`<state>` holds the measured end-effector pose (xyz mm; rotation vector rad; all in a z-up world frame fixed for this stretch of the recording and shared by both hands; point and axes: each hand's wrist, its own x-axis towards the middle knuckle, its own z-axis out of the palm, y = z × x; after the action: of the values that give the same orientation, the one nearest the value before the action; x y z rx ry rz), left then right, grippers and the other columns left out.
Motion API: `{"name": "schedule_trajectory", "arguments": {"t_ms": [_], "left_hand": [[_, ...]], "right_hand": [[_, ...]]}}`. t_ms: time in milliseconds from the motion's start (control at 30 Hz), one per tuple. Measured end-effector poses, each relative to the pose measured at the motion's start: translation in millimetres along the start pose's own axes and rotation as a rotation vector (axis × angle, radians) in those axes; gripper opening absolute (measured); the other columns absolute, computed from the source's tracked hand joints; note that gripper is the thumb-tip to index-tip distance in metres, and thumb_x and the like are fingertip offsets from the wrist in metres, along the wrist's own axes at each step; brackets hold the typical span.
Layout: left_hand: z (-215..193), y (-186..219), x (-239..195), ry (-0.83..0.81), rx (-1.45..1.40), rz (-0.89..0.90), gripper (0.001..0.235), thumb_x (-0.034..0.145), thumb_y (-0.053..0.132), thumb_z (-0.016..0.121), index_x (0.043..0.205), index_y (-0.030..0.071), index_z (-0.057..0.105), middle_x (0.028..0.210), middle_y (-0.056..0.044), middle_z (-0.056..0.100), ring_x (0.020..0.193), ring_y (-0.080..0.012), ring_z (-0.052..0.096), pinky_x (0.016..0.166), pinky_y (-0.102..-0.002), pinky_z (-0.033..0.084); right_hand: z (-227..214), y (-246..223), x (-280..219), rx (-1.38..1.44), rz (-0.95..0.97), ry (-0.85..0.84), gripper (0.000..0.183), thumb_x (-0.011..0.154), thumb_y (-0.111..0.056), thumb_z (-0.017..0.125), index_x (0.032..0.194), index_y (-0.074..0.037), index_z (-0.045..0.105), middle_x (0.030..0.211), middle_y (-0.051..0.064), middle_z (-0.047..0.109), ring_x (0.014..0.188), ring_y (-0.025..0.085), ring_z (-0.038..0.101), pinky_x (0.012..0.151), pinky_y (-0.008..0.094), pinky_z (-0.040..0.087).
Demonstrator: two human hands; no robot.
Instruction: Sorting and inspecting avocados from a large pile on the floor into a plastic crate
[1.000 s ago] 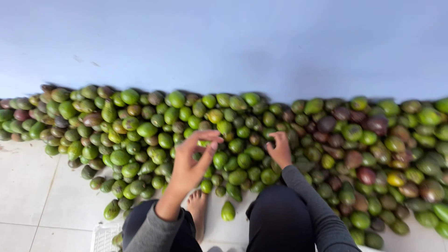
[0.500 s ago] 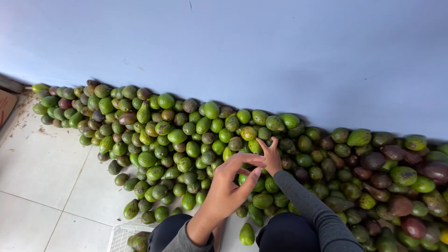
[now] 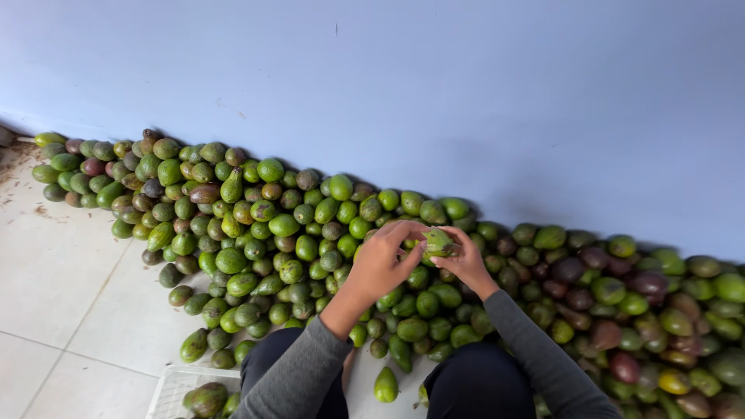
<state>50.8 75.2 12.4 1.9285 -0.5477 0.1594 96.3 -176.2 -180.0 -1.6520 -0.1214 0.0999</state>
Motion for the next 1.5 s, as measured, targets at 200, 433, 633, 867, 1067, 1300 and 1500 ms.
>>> {"name": "schedule_trajectory", "arguments": {"t_ms": [200,433,633,867,1067,1300,1500], "left_hand": [[4,13,-8,-0.146,-0.014,0.117,0.032,0.101,0.009,0.066,0.129,-0.006,0.062,0.112,-0.028,0.07,0.112,-0.0497,0.068,0.079,-0.055,0.066],[12,49,-34,-0.25,-0.182,0.371,0.072,0.089,0.024,0.084,0.151,0.007,0.05,0.147,-0.023,0.053,0.133,-0.0514,0.054,0.099,-0.063,0.058],[28,45,-43,-0.264,-0.413,0.335,0.074,0.084,0.022,0.092,0.148,0.011,0.058,0.141,-0.02,0.06,0.13,-0.0461,0.058,0.1,-0.061,0.057],[44,23,-48,-0.219,-0.6,0.103,0.083,0.08,0.017,0.096,0.15,0.01,0.051,0.136,-0.022,0.057,0.121,-0.0396,0.061,0.086,-0.054,0.066],[49,32,-48,-0.34,-0.563,0.168,0.085,0.086,0.017,0.093,0.156,0.01,0.045,0.147,-0.029,0.049,0.131,-0.0515,0.054,0.095,-0.065,0.062],[34,48,-43,-0.453,-0.452,0.317,0.082,0.094,0.0,0.078,0.164,0.01,0.036,0.167,-0.026,0.032,0.149,-0.0609,0.029,0.11,-0.082,0.041],[49,37,-40,-0.241,-0.423,0.463,0.07,0.087,0.022,0.092,0.148,0.014,0.06,0.159,-0.012,0.05,0.151,-0.0472,0.039,0.12,-0.074,0.035]], "right_hand": [[-23,-89,-53,0.115,-0.181,-0.042,0.063,0.091,-0.009,0.077,0.149,-0.005,0.053,0.13,0.022,0.061,0.091,0.028,0.072,0.057,0.037,0.067],[-15,-129,-101,0.165,-0.38,-0.039,0.047,0.085,-0.009,0.082,0.127,0.006,0.067,0.093,0.028,0.073,0.062,0.031,0.077,0.039,0.032,0.063],[-9,-159,-133,0.042,-0.381,-0.063,0.054,0.089,-0.014,0.079,0.137,0.002,0.061,0.105,0.023,0.073,0.076,0.031,0.078,0.052,0.039,0.069],[10,-182,-173,-0.364,-0.61,0.099,0.087,0.079,-0.001,0.087,0.153,-0.003,0.042,0.16,0.022,0.035,0.133,0.051,0.051,0.088,0.059,0.065],[4,-182,-170,-0.383,-0.735,0.158,0.068,0.078,0.003,0.088,0.139,0.0,0.059,0.155,0.02,0.041,0.129,0.047,0.058,0.088,0.052,0.066],[-17,-154,-162,0.081,-0.524,0.095,0.08,0.074,0.007,0.088,0.145,0.001,0.052,0.159,0.018,0.04,0.13,0.04,0.06,0.089,0.048,0.067],[-19,-138,-158,0.248,-0.376,0.047,0.064,0.087,-0.01,0.079,0.146,0.0,0.055,0.154,0.02,0.05,0.128,0.039,0.062,0.092,0.054,0.066]]}}
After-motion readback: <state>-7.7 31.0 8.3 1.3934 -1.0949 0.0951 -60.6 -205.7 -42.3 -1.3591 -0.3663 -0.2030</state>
